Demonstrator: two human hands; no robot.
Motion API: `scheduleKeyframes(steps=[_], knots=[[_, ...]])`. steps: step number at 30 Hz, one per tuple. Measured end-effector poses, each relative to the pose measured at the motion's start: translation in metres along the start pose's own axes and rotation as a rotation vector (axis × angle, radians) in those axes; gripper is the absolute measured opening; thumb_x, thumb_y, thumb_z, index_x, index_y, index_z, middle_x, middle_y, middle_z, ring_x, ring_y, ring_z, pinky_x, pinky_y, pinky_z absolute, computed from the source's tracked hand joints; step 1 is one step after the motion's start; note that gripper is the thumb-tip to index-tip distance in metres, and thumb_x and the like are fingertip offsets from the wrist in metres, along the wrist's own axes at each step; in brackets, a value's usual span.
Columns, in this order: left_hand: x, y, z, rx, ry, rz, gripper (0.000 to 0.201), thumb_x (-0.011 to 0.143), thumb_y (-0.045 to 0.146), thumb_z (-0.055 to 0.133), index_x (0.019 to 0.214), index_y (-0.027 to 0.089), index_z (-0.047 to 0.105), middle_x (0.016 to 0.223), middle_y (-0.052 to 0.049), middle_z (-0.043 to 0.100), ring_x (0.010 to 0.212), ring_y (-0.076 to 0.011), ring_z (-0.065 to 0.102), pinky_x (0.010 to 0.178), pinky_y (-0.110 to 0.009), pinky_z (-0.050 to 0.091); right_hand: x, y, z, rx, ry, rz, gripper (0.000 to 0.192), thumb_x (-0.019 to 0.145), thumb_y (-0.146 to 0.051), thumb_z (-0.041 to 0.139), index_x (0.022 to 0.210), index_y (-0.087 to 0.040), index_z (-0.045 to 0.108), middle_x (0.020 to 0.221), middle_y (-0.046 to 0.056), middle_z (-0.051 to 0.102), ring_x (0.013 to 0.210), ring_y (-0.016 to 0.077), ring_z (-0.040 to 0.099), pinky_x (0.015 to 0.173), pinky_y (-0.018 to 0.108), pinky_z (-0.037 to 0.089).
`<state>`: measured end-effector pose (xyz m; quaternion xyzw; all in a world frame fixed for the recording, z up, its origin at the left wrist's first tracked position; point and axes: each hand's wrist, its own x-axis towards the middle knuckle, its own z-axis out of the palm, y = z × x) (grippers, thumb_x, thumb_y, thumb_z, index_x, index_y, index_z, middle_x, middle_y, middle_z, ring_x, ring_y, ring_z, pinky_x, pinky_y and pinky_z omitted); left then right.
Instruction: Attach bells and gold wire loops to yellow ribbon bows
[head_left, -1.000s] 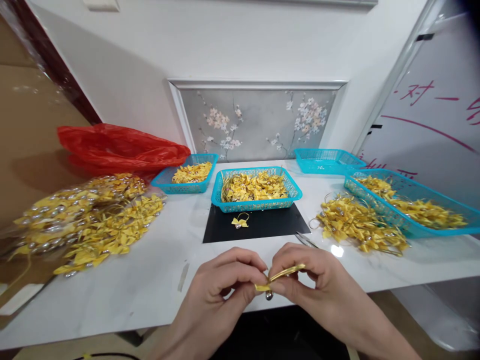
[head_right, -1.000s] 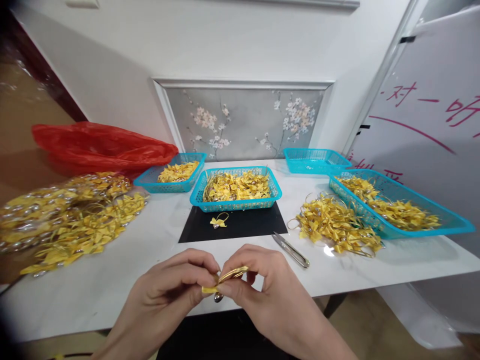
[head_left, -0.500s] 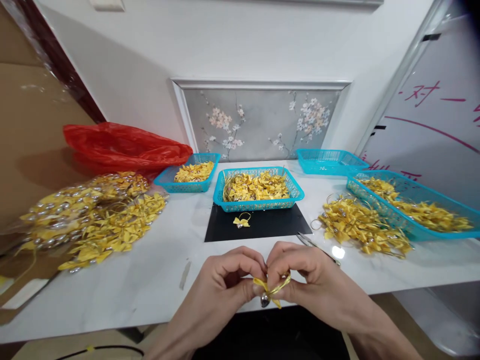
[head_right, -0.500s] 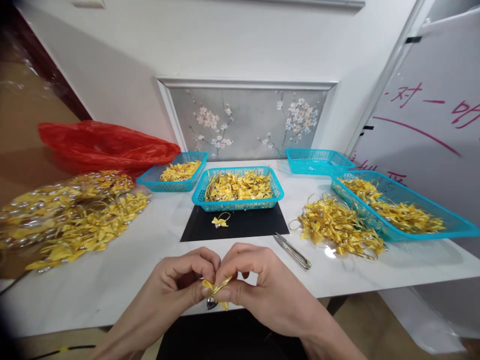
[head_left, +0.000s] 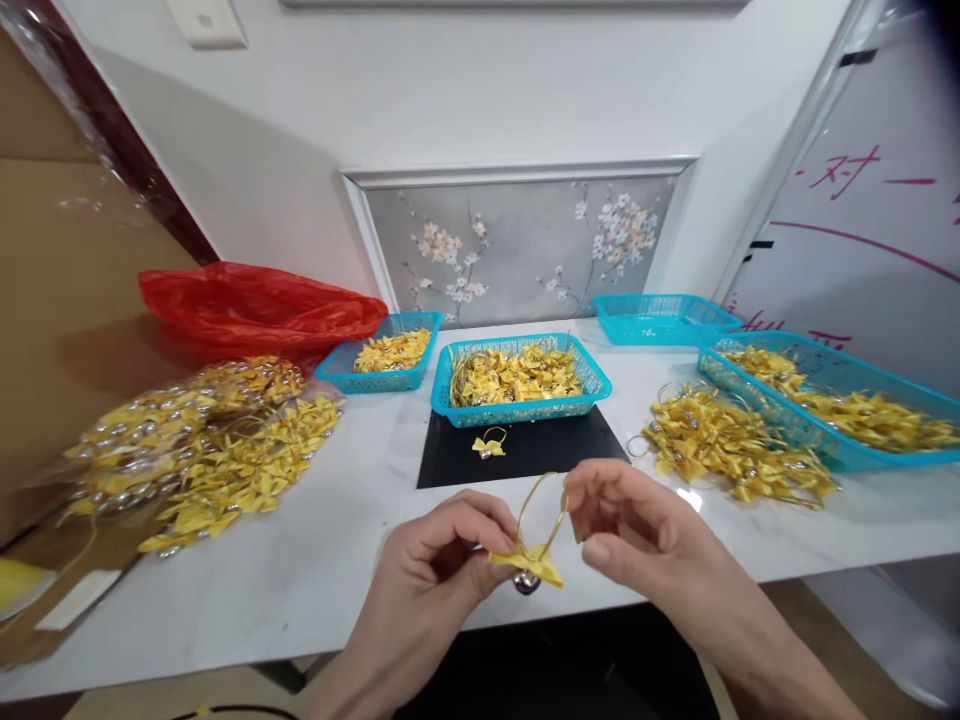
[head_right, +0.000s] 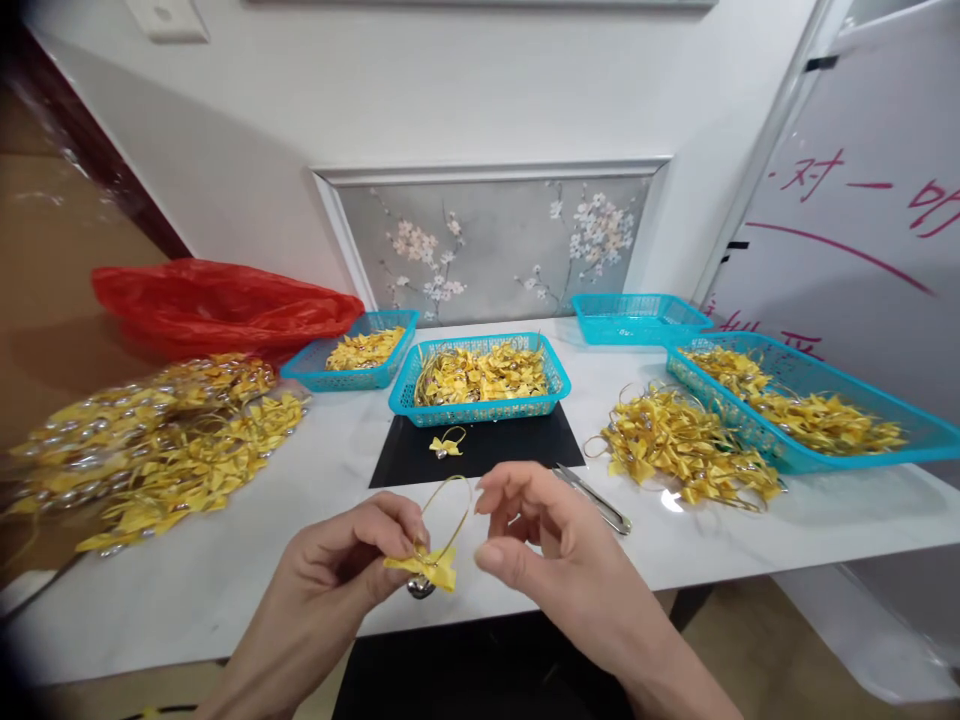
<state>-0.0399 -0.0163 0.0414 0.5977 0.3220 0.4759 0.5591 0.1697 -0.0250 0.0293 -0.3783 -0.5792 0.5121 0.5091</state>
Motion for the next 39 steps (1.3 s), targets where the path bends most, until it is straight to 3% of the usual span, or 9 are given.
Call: scheduleKeyframes(steps=[3,8,13,20,25,30,36,39], knots=[[-0.001,0.0,0.001,-0.007,0.033,0.017,0.01,0.08,0.012,0.073,0.072,0.019,0.072,0.082,-0.001,0.063,0.068,-0.0114,0.063,0.064,-0.022,0.053,-0.007,0.006,0.006,-0.039,0.121,-0.13,0.016,0.084,-0.025,0.068,0.098,-0.026,0.06,0.083,-0.001,0.056,0.072,0.0137,0.055,0.065,0.024,0.049],[-0.001,-0.002,0.005,-0.045,0.079,0.02,0.01,0.079,0.014,0.073,0.071,0.019,0.07,0.082,-0.001,0.065,0.067,-0.0113,0.063,0.063,-0.021,0.053,-0.011,0.007,0.02,-0.212,0.075,-0.395,0.032,0.078,-0.007,0.07,0.1,-0.028,0.061,0.084,-0.001,0.06,0.072,0.0139,0.058,0.066,0.025,0.05],[-0.003,-0.004,0.007,-0.057,0.086,0.013,0.011,0.08,0.012,0.073,0.071,0.019,0.069,0.078,0.0,0.07,0.068,-0.0109,0.063,0.064,-0.019,0.051,-0.003,0.005,0.026,-0.327,0.102,-0.488,0.015,0.084,-0.007,0.064,0.085,-0.022,0.065,0.078,0.001,0.063,0.072,0.0151,0.061,0.064,0.026,0.05],[-0.006,-0.004,0.015,-0.173,0.15,-0.011,0.01,0.077,0.016,0.077,0.075,0.02,0.068,0.077,0.001,0.071,0.065,-0.0097,0.065,0.063,-0.017,0.051,-0.005,0.003,0.025,-0.317,0.106,-0.428,0.014,0.088,-0.011,0.06,0.078,-0.02,0.061,0.074,0.001,0.06,0.068,0.0139,0.058,0.061,0.025,0.046],[-0.01,-0.007,0.009,-0.146,0.09,-0.045,0.021,0.073,0.019,0.081,0.09,0.025,0.069,0.088,0.001,0.072,0.076,-0.0124,0.066,0.069,-0.019,0.052,-0.007,0.003,0.025,-0.265,0.093,-0.285,0.014,0.092,-0.021,0.057,0.078,-0.021,0.058,0.07,-0.001,0.058,0.063,0.0128,0.053,0.058,0.023,0.043],[-0.01,-0.004,0.01,-0.01,0.174,-0.1,0.007,0.076,0.024,0.078,0.077,0.021,0.072,0.074,0.001,0.07,0.068,-0.0114,0.061,0.064,-0.017,0.049,-0.007,0.002,0.025,-0.184,0.057,-0.178,0.016,0.093,-0.028,0.055,0.08,-0.021,0.059,0.066,-0.002,0.056,0.059,0.0117,0.049,0.053,0.022,0.041],[-0.007,-0.007,0.02,-0.059,0.21,-0.216,0.014,0.082,0.031,0.072,0.075,0.019,0.071,0.069,0.001,0.067,0.064,-0.011,0.057,0.064,-0.019,0.048,-0.006,0.004,0.025,-0.005,0.02,-0.049,0.014,0.094,-0.034,0.053,0.095,-0.022,0.06,0.073,-0.001,0.058,0.063,0.0119,0.054,0.057,0.021,0.046],[-0.008,-0.01,0.025,-0.107,0.222,-0.249,0.016,0.08,0.031,0.073,0.072,0.018,0.069,0.068,0.002,0.063,0.062,-0.0105,0.054,0.06,-0.019,0.047,-0.007,0.006,0.025,-0.046,0.021,-0.014,0.014,0.092,-0.035,0.057,0.089,-0.021,0.06,0.073,-0.001,0.057,0.063,0.0117,0.053,0.057,0.021,0.045]])
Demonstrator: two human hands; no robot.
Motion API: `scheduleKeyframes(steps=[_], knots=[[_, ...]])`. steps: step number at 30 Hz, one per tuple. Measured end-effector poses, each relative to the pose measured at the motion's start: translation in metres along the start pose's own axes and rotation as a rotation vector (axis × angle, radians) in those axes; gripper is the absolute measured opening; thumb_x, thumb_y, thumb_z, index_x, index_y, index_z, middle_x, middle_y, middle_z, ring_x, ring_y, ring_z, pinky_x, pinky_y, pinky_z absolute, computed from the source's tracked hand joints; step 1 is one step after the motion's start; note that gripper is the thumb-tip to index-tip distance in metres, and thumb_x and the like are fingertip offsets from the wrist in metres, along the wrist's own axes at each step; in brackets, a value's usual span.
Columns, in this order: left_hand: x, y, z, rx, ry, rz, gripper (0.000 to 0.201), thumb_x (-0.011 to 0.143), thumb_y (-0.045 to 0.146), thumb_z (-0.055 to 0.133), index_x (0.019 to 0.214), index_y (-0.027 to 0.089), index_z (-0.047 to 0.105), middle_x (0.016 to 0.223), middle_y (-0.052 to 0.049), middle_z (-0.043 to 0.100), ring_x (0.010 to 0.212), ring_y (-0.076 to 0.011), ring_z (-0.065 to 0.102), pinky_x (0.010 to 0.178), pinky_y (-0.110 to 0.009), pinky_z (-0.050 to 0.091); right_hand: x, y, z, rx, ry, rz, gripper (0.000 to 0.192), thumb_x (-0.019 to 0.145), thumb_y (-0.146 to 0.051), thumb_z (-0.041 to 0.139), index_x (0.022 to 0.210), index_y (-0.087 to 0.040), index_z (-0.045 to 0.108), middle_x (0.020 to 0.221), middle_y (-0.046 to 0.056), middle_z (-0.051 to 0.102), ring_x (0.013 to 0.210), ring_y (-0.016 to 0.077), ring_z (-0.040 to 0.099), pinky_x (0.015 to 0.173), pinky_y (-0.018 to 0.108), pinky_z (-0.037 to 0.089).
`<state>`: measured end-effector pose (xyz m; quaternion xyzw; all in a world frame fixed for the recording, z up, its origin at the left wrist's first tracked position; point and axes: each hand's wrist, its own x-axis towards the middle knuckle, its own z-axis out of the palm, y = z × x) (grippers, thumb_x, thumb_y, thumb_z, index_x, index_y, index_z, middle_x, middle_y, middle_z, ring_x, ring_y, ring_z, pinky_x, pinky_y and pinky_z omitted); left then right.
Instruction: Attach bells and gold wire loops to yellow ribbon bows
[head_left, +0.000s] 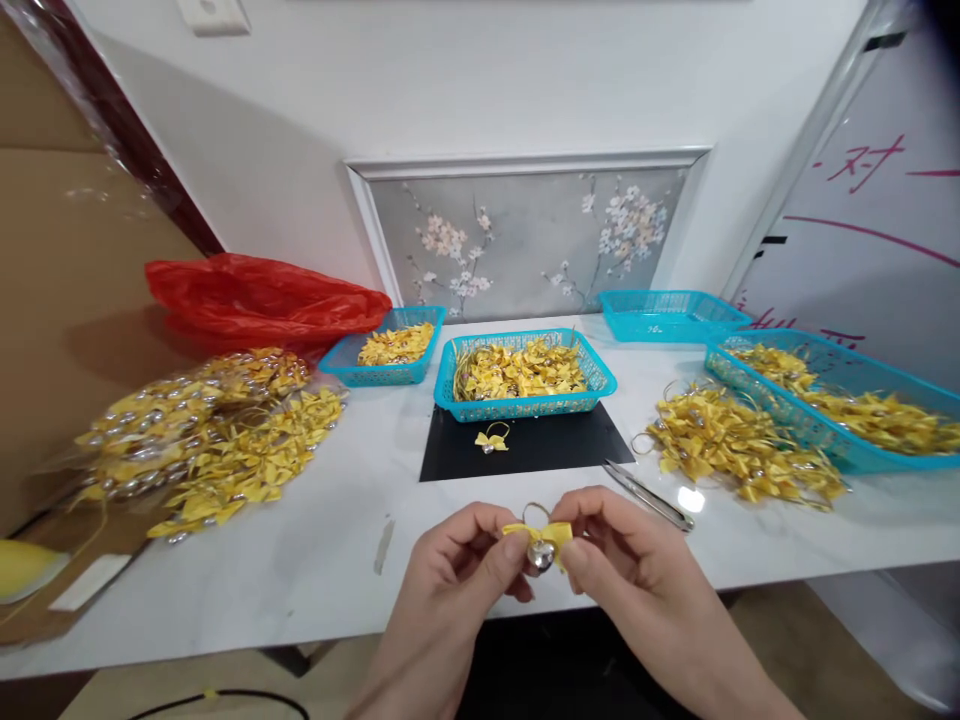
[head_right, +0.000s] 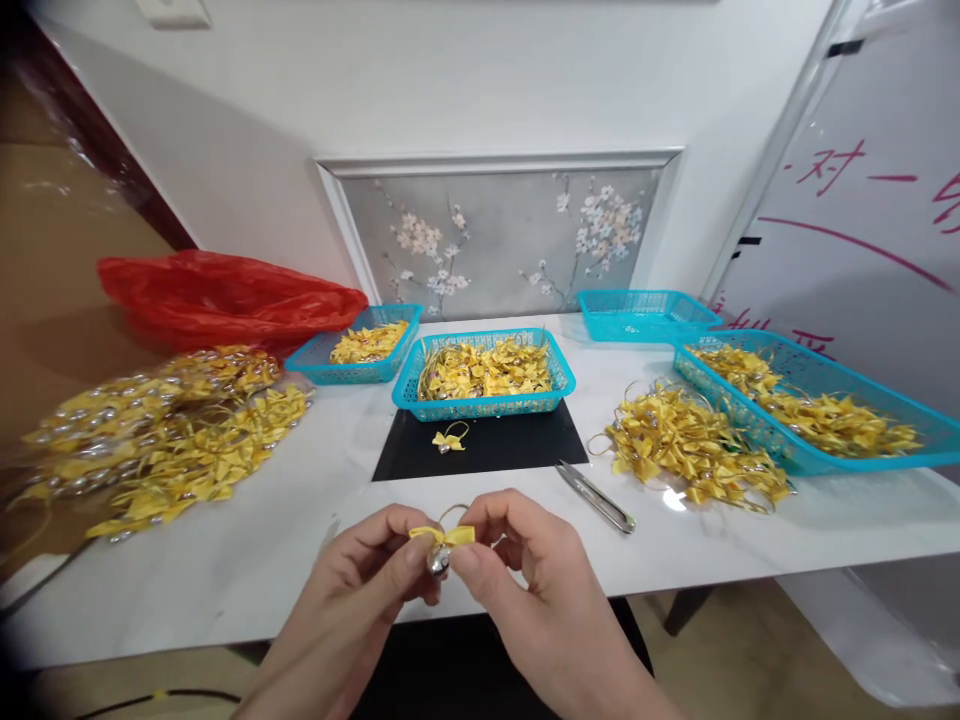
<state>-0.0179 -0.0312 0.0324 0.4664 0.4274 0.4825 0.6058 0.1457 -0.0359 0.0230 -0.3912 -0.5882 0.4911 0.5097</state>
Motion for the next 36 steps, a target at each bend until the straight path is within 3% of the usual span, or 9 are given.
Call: scheduleKeyframes(steps=[4,7,10,14,17,23,29,33,36], knots=[[0.0,0.002,0.001,0.046,0.007,0.008,0.014,0.079,0.031,0.073,0.074,0.019,0.068,0.068,0.003,0.062,0.059,-0.0093,0.054,0.058,-0.018,0.046,0.001,0.0,-0.005,-0.149,-0.005,-0.008,0.025,0.095,-0.036,0.049,0.078,-0.02,0.058,0.067,-0.002,0.055,0.06,0.0121,0.05,0.053,0.022,0.041],[0.001,0.005,0.0,0.217,0.027,0.05,0.011,0.077,0.027,0.073,0.074,0.019,0.067,0.064,0.003,0.062,0.06,-0.0112,0.057,0.06,-0.02,0.047,0.005,-0.004,-0.011,-0.284,-0.005,-0.038,0.021,0.095,-0.033,0.049,0.083,-0.021,0.061,0.074,0.0,0.059,0.067,0.0138,0.054,0.055,0.023,0.04],[0.002,0.005,0.0,0.419,0.062,0.115,0.008,0.077,0.023,0.071,0.081,0.022,0.065,0.069,0.003,0.068,0.065,-0.0143,0.062,0.062,-0.022,0.048,0.009,-0.01,-0.013,-0.405,-0.084,-0.089,0.013,0.092,-0.027,0.054,0.084,-0.023,0.063,0.082,0.0,0.063,0.073,0.0145,0.056,0.062,0.024,0.041],[0.0,-0.001,0.001,0.547,0.018,0.198,0.013,0.081,0.017,0.064,0.09,0.027,0.061,0.074,0.005,0.071,0.067,-0.0141,0.066,0.065,-0.023,0.049,0.012,-0.014,-0.006,-0.509,-0.111,-0.125,0.011,0.089,-0.023,0.058,0.079,-0.022,0.062,0.077,-0.001,0.062,0.068,0.0141,0.053,0.061,0.025,0.039],[0.0,-0.005,0.002,0.476,0.007,0.19,0.01,0.082,0.018,0.064,0.087,0.026,0.06,0.07,0.006,0.068,0.066,-0.0138,0.065,0.064,-0.022,0.05,0.015,-0.008,-0.002,-0.411,-0.088,-0.067,0.02,0.092,-0.026,0.052,0.074,-0.021,0.055,0.068,-0.002,0.055,0.062,0.0137,0.048,0.057,0.025,0.036],[0.005,-0.019,0.003,0.298,0.015,0.264,0.011,0.081,0.014,0.065,0.079,0.024,0.06,0.07,0.005,0.065,0.07,-0.0131,0.066,0.065,-0.02,0.048,0.026,0.017,0.007,0.068,-0.018,0.073,0.031,0.093,-0.04,0.051,0.07,-0.019,0.048,0.061,-0.005,0.043,0.058,0.0112,0.04,0.055,0.024,0.035],[0.015,-0.027,0.0,0.113,0.027,0.18,0.014,0.081,0.023,0.071,0.085,0.023,0.058,0.067,0.006,0.061,0.066,-0.0116,0.06,0.064,-0.02,0.047,0.039,0.019,0.01,-0.026,0.004,0.049,0.029,0.091,-0.038,0.051,0.069,-0.019,0.049,0.06,-0.005,0.043,0.055,0.0105,0.039,0.051,0.023,0.033],[0.017,-0.015,0.001,0.076,0.026,0.137,0.017,0.079,0.032,0.072,0.082,0.019,0.063,0.076,0.001,0.064,0.072,-0.0143,0.059,0.068,-0.024,0.049,0.045,0.009,0.005,-0.148,-0.034,0.02,0.021,0.086,-0.027,0.058,0.067,-0.017,0.057,0.058,-0.004,0.05,0.056,0.0112,0.043,0.052,0.024,0.032],[0.017,-0.006,0.003,0.129,0.023,0.105,0.016,0.076,0.03,0.076,0.077,0.017,0.067,0.072,0.0,0.065,0.068,-0.0136,0.058,0.066,-0.023,0.048,0.046,0.003,0.004,-0.212,-0.045,-0.001,0.018,0.083,-0.02,0.059,0.065,-0.017,0.059,0.058,-0.004,0.052,0.057,0.0114,0.044,0.053,0.024,0.032]])
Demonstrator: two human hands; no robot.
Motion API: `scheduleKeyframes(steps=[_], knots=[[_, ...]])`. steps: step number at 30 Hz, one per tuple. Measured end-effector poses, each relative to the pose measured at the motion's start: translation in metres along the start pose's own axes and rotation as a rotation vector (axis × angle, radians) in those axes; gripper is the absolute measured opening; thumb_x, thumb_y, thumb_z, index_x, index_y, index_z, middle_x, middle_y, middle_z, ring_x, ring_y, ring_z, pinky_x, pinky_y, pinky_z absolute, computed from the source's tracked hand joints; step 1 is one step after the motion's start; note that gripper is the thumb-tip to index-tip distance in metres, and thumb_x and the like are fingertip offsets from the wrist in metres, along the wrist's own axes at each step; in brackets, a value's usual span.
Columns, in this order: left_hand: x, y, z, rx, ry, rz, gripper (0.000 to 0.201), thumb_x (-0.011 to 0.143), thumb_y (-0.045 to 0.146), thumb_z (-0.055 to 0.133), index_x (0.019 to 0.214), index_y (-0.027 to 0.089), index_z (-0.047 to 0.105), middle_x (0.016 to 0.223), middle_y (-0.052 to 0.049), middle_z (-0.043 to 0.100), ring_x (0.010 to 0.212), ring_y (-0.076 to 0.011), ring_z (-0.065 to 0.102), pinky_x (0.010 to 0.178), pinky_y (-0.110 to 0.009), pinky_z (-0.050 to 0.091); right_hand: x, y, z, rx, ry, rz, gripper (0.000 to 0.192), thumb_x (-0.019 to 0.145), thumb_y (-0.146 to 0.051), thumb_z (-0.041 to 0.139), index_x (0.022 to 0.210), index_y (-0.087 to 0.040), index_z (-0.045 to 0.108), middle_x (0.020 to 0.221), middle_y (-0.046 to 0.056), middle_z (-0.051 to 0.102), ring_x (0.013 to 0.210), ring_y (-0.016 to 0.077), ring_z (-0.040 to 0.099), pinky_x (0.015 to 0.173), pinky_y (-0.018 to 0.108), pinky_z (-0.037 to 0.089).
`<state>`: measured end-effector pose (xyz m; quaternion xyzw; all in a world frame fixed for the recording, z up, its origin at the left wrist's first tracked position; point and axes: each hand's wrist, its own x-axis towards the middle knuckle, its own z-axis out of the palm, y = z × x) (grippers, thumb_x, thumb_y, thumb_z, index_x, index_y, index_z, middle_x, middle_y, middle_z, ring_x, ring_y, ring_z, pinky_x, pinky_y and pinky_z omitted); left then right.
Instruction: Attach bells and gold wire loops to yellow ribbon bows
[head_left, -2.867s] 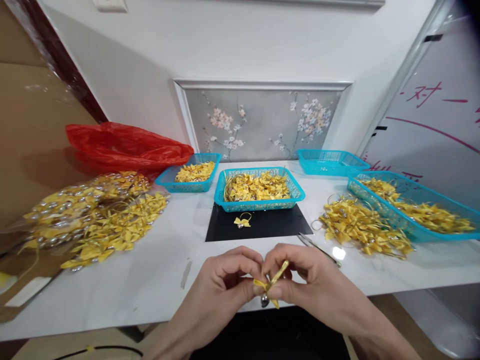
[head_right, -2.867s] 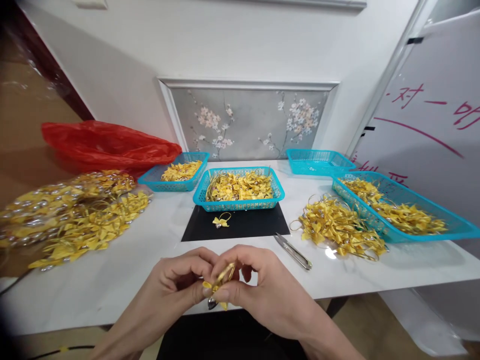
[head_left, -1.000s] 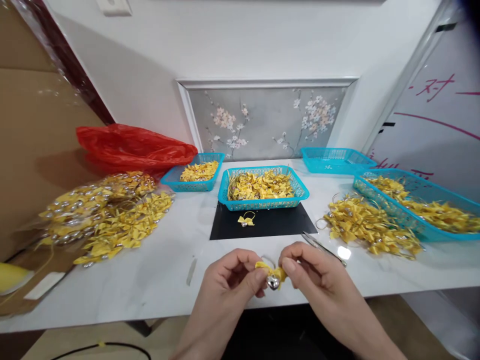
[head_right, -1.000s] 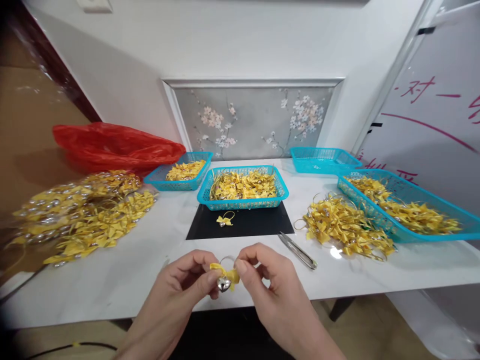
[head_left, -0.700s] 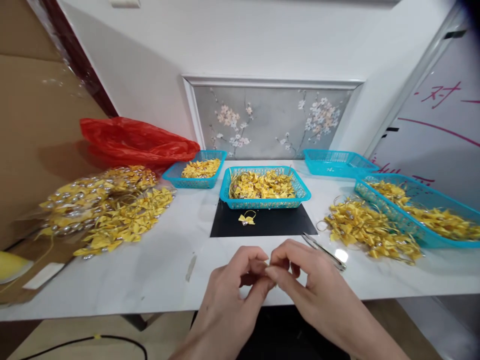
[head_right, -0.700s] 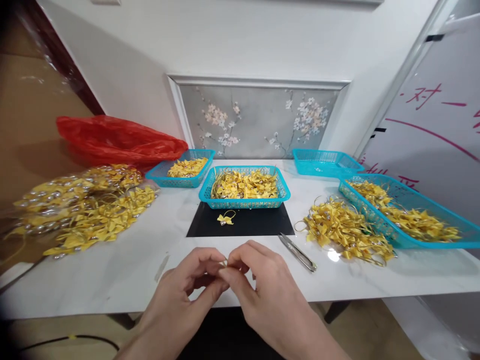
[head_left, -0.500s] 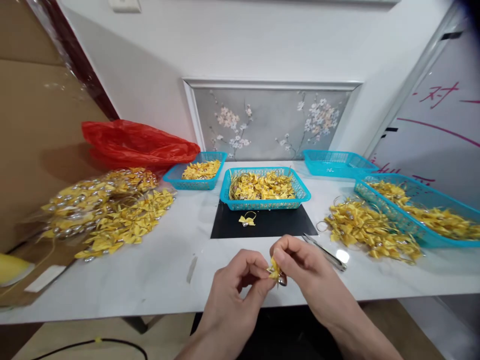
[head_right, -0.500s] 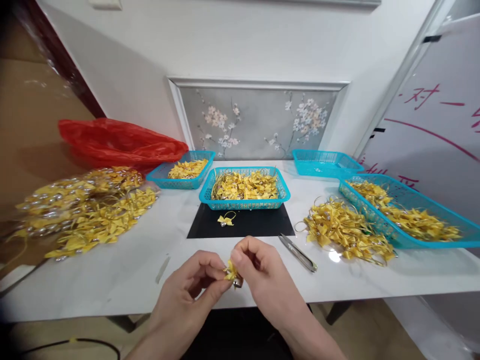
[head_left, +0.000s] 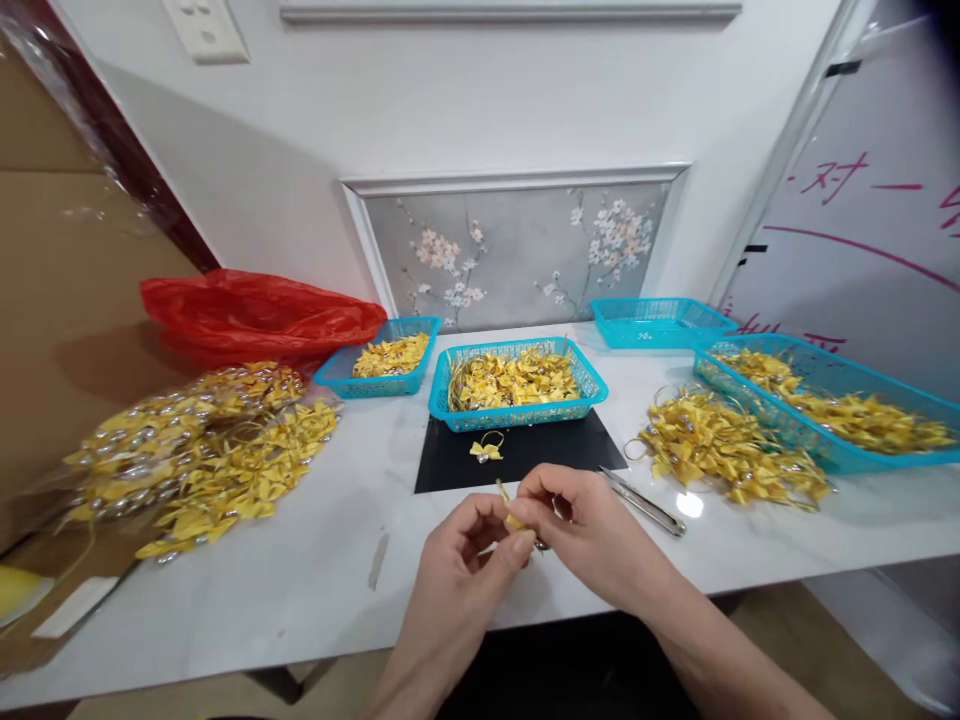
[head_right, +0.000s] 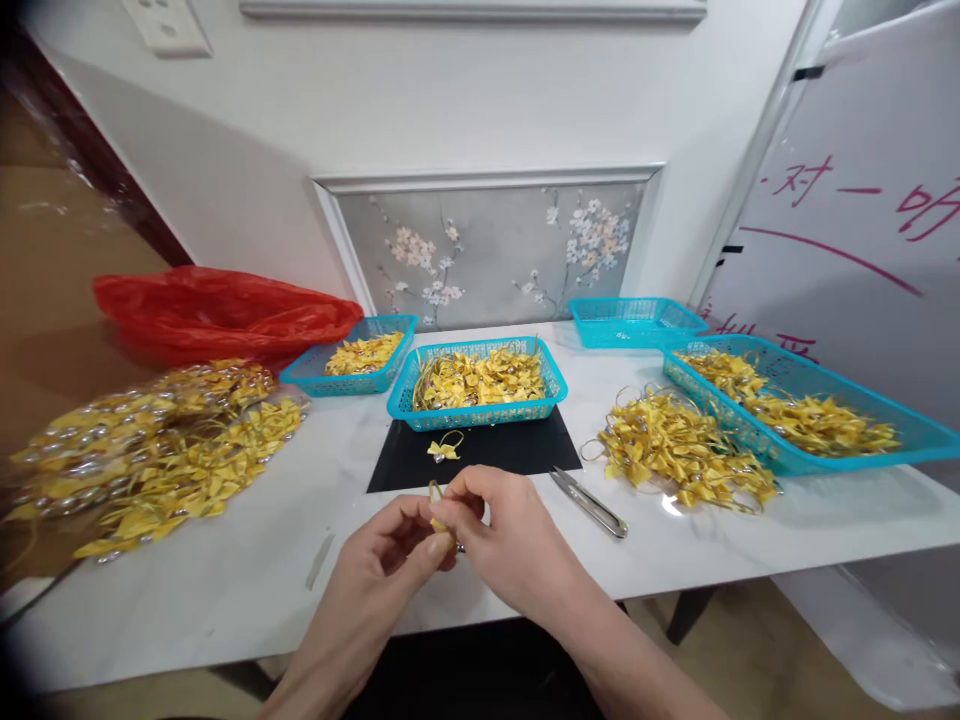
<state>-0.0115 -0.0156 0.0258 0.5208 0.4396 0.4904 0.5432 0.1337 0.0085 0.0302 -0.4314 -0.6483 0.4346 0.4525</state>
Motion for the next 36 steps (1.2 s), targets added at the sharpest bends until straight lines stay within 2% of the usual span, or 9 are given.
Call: scheduleKeyframes(steps=[3,6,9,15,17,22,26,30,36], knots=[[0.003,0.002,0.0,-0.053,0.0,-0.069,0.019,0.075,0.027,0.078,0.068,0.015,0.065,0.062,0.002,0.063,0.06,-0.011,0.055,0.061,-0.021,0.046,0.0,-0.001,-0.004,-0.011,-0.014,-0.005,0.022,0.088,-0.024,0.054,0.067,-0.018,0.059,0.06,-0.003,0.053,0.058,0.012,0.046,0.053,0.024,0.034],[0.005,-0.001,0.0,-0.165,0.022,-0.13,0.021,0.075,0.026,0.078,0.067,0.015,0.062,0.065,0.001,0.066,0.06,-0.0104,0.055,0.062,-0.021,0.047,-0.004,0.003,-0.01,0.024,0.058,-0.017,0.025,0.094,-0.034,0.047,0.078,-0.018,0.059,0.069,-0.001,0.055,0.064,0.0137,0.049,0.057,0.025,0.038],[0.006,-0.004,0.0,-0.236,0.05,-0.137,0.02,0.075,0.027,0.078,0.07,0.016,0.062,0.067,0.002,0.064,0.062,-0.009,0.056,0.064,-0.02,0.049,-0.012,0.011,-0.013,0.163,0.117,0.04,0.028,0.093,-0.044,0.05,0.084,-0.018,0.057,0.072,-0.001,0.052,0.065,0.0137,0.048,0.059,0.026,0.04],[0.004,-0.007,0.002,-0.309,0.037,-0.118,0.021,0.075,0.029,0.079,0.07,0.016,0.063,0.067,0.003,0.061,0.063,-0.0094,0.055,0.065,-0.02,0.049,-0.023,0.02,0.0,0.634,-0.096,0.235,0.031,0.086,-0.046,0.063,0.077,-0.017,0.056,0.072,0.0,0.053,0.067,0.0128,0.049,0.059,0.024,0.04],[0.002,-0.006,0.001,-0.316,0.018,-0.125,0.02,0.076,0.03,0.078,0.07,0.016,0.064,0.068,0.001,0.061,0.064,-0.0107,0.055,0.065,-0.022,0.05,-0.023,0.02,0.003,0.719,-0.101,0.239,0.03,0.084,-0.043,0.067,0.075,-0.017,0.055,0.069,-0.002,0.052,0.063,0.0109,0.047,0.059,0.023,0.038],[0.0,0.0,0.0,-0.298,-0.015,-0.148,0.027,0.08,0.041,0.072,0.074,0.015,0.068,0.073,-0.002,0.06,0.068,-0.0138,0.054,0.061,-0.024,0.051,-0.02,0.014,0.0,0.467,-0.009,0.155,0.029,0.087,-0.041,0.063,0.073,-0.018,0.055,0.065,-0.004,0.05,0.06,0.0104,0.044,0.059,0.023,0.036],[-0.001,0.001,0.002,-0.271,-0.057,-0.184,0.027,0.075,0.042,0.076,0.074,0.016,0.069,0.071,-0.001,0.058,0.067,-0.0135,0.053,0.058,-0.022,0.049,-0.023,0.009,-0.002,0.303,0.046,0.107,0.029,0.089,-0.041,0.058,0.072,-0.018,0.053,0.062,-0.005,0.047,0.058,0.011,0.042,0.057,0.024,0.035],[-0.001,-0.001,0.003,-0.221,-0.199,-0.116,0.032,0.067,0.042,0.082,0.083,0.018,0.071,0.075,-0.002,0.061,0.072,-0.0152,0.054,0.061,-0.022,0.049,-0.025,0.007,0.001,0.336,0.098,0.111,0.03,0.089,-0.044,0.059,0.073,-0.019,0.054,0.062,-0.005,0.048,0.056,0.0106,0.042,0.054,0.024,0.035],[-0.002,-0.005,0.006,-0.07,-0.114,-0.049,0.012,0.078,0.026,0.075,0.071,0.018,0.07,0.063,0.003,0.058,0.059,-0.0107,0.045,0.057,-0.019,0.041,-0.024,0.007,0.005,0.483,0.044,0.125,0.032,0.083,-0.045,0.066,0.068,-0.019,0.054,0.06,-0.005,0.049,0.054,0.0106,0.043,0.054,0.023,0.035]])
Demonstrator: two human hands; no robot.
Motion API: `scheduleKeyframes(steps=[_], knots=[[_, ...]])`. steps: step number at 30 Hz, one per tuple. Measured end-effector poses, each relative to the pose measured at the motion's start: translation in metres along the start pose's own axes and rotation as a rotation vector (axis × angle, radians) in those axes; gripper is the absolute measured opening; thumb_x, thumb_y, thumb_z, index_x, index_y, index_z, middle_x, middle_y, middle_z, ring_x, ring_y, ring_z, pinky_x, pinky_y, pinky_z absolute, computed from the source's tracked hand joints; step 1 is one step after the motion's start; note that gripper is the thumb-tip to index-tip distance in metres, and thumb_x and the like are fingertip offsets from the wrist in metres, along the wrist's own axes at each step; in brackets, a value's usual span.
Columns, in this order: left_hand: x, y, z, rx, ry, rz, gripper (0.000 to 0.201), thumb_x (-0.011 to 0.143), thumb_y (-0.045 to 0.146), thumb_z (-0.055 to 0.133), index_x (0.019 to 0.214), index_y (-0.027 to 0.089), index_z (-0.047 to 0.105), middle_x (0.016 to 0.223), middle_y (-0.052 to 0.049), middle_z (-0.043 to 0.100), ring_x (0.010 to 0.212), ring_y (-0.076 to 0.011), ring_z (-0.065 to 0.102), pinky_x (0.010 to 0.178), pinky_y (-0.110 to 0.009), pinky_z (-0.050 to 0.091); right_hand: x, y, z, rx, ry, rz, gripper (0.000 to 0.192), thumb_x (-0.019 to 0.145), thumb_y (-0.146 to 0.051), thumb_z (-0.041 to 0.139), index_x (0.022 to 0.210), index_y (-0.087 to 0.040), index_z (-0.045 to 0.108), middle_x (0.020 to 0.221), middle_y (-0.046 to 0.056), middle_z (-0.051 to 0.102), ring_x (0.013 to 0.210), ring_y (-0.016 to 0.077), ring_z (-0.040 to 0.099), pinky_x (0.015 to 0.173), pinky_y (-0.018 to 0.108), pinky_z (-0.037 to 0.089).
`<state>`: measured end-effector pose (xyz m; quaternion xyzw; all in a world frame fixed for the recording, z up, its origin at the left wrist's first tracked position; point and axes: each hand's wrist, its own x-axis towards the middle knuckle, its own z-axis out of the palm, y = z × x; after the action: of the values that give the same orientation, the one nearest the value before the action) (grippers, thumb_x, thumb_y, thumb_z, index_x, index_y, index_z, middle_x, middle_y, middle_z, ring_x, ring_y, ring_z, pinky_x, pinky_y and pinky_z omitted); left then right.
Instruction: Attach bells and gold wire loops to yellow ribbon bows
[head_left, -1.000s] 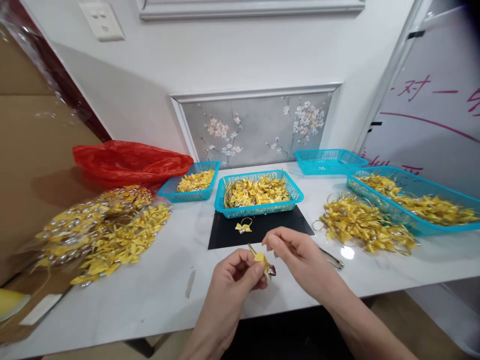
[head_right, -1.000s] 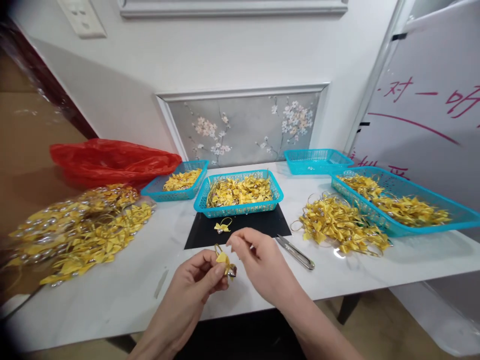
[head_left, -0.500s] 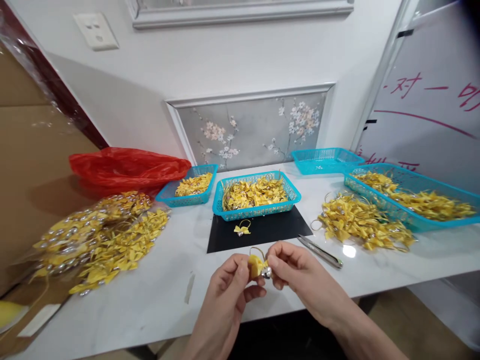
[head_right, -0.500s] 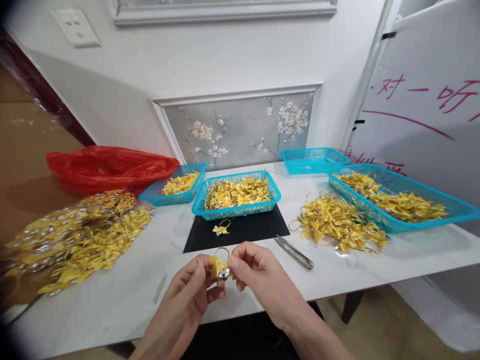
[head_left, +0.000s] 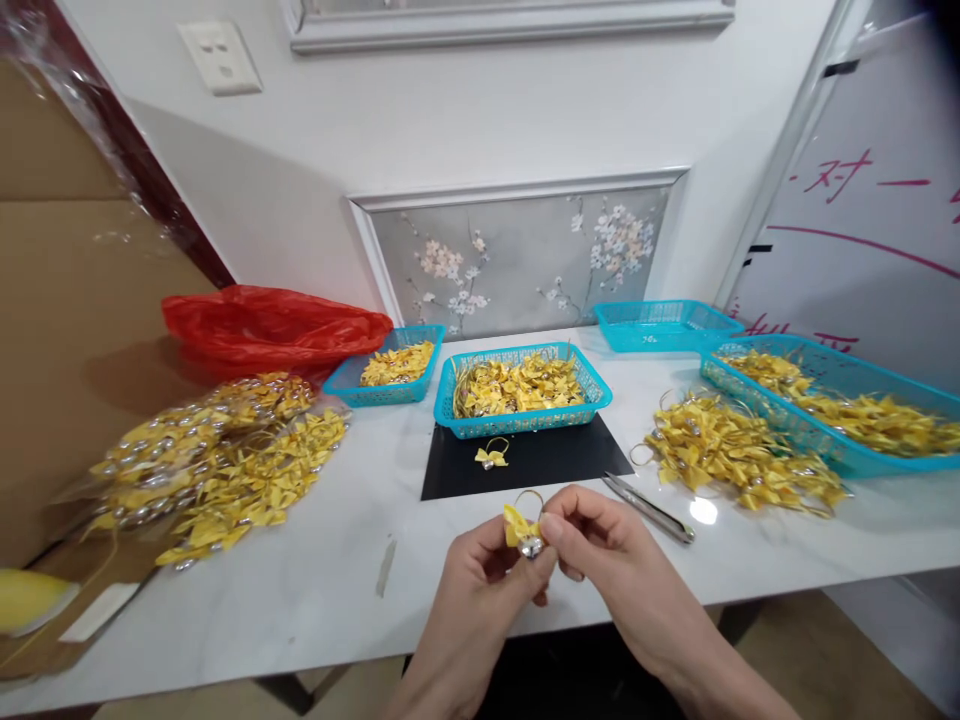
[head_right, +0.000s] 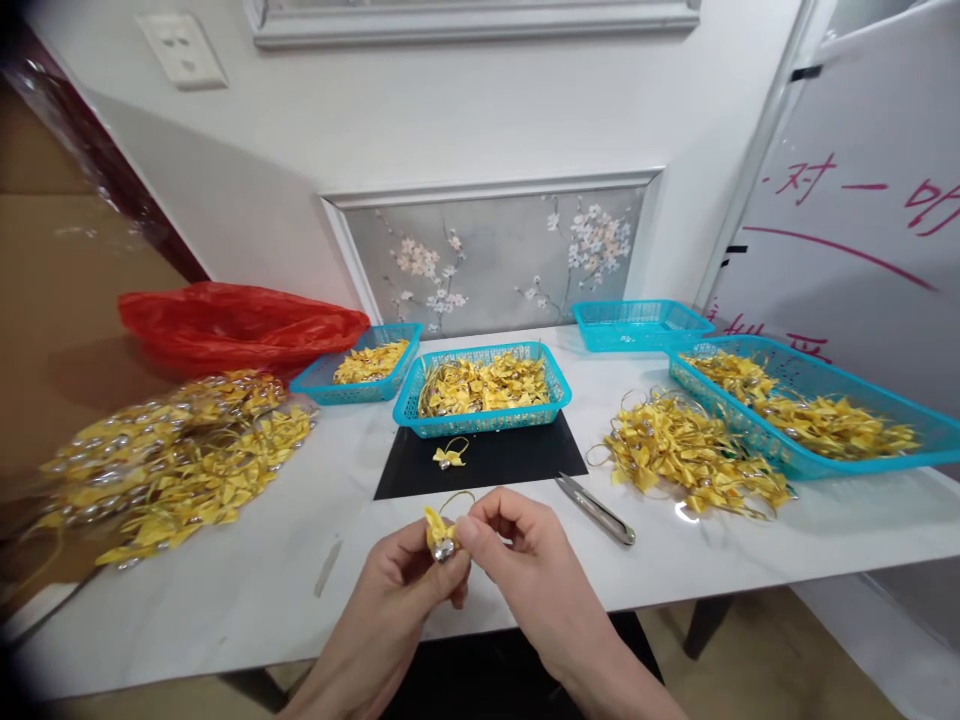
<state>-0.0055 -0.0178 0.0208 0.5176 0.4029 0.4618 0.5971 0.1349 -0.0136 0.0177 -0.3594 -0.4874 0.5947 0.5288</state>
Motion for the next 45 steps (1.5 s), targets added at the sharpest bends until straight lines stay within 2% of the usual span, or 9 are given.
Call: scheduleKeyframes(steps=[8,14,18,23,27,33,36,41,45], knots=[[0.0,0.005,-0.004,0.079,-0.126,0.019,0.011,0.081,0.027,0.07,0.076,0.017,0.073,0.071,0.0,0.062,0.072,-0.0158,0.052,0.068,-0.023,0.041,0.001,0.003,-0.009,-0.165,-0.011,-0.018,0.036,0.091,-0.047,0.053,0.069,-0.02,0.048,0.062,-0.006,0.039,0.058,0.0115,0.035,0.055,0.024,0.03],[-0.005,-0.002,-0.011,-0.025,0.005,-0.037,0.023,0.069,0.034,0.081,0.077,0.02,0.066,0.075,0.001,0.06,0.07,-0.0149,0.051,0.062,-0.023,0.045,0.0,-0.01,-0.01,-0.34,-0.035,-0.057,0.034,0.092,-0.045,0.049,0.07,-0.02,0.047,0.065,-0.004,0.043,0.061,0.0129,0.04,0.058,0.025,0.034],[-0.006,0.003,-0.007,-0.128,0.084,-0.05,0.028,0.074,0.045,0.075,0.081,0.019,0.064,0.073,0.0,0.059,0.069,-0.015,0.051,0.059,-0.023,0.047,0.0,-0.01,-0.01,-0.37,-0.05,-0.047,0.029,0.092,-0.04,0.049,0.071,-0.02,0.047,0.065,-0.004,0.043,0.061,0.0126,0.041,0.057,0.024,0.034],[-0.002,0.007,0.0,-0.06,0.094,-0.116,0.031,0.082,0.036,0.069,0.062,0.018,0.053,0.061,0.003,0.05,0.059,-0.0111,0.041,0.055,-0.02,0.038,0.0,-0.003,-0.01,-0.522,-0.035,-0.11,0.023,0.093,-0.032,0.048,0.073,-0.02,0.049,0.066,-0.003,0.048,0.061,0.0131,0.043,0.054,0.024,0.034],[0.0,0.004,-0.002,-0.073,0.014,-0.176,0.035,0.086,0.04,0.063,0.062,0.017,0.051,0.062,0.004,0.046,0.056,-0.0098,0.035,0.052,-0.02,0.033,-0.002,0.0,-0.011,-0.7,0.012,-0.209,0.018,0.093,-0.023,0.049,0.075,-0.021,0.051,0.066,-0.003,0.052,0.06,0.0136,0.047,0.053,0.024,0.034],[-0.001,0.005,-0.011,-0.034,-0.017,-0.264,0.04,0.086,0.048,0.061,0.062,0.018,0.048,0.043,0.012,0.029,0.043,-0.0064,0.013,0.041,-0.021,0.01,-0.001,-0.002,-0.014,-0.783,-0.026,-0.231,0.018,0.091,-0.019,0.051,0.073,-0.021,0.05,0.065,-0.003,0.052,0.059,0.0131,0.047,0.054,0.023,0.034],[-0.001,0.006,-0.015,-0.03,-0.012,-0.289,0.041,0.081,0.05,0.066,0.061,0.017,0.051,0.039,0.01,0.039,0.039,-0.0045,0.022,0.04,-0.017,0.015,-0.001,-0.002,-0.013,-0.797,-0.044,-0.257,0.019,0.089,-0.014,0.053,0.071,-0.021,0.049,0.064,-0.004,0.051,0.058,0.0123,0.045,0.054,0.023,0.033],[-0.001,0.009,-0.015,-0.045,0.022,-0.292,0.036,0.079,0.044,0.071,0.066,0.014,0.058,0.058,0.0,0.065,0.054,-0.0066,0.056,0.054,-0.014,0.042,-0.001,0.0,-0.013,-0.834,-0.058,-0.286,0.019,0.089,-0.013,0.053,0.071,-0.021,0.049,0.064,-0.004,0.051,0.057,0.0121,0.045,0.055,0.023,0.033],[-0.004,0.009,-0.011,-0.037,0.068,-0.287,0.033,0.081,0.045,0.068,0.069,0.016,0.057,0.06,0.0,0.069,0.06,-0.0107,0.067,0.058,-0.017,0.051,0.0,0.001,-0.012,-0.846,-0.057,-0.279,0.019,0.088,-0.013,0.053,0.071,-0.021,0.049,0.064,-0.004,0.051,0.058,0.0122,0.045,0.054,0.023,0.033]])
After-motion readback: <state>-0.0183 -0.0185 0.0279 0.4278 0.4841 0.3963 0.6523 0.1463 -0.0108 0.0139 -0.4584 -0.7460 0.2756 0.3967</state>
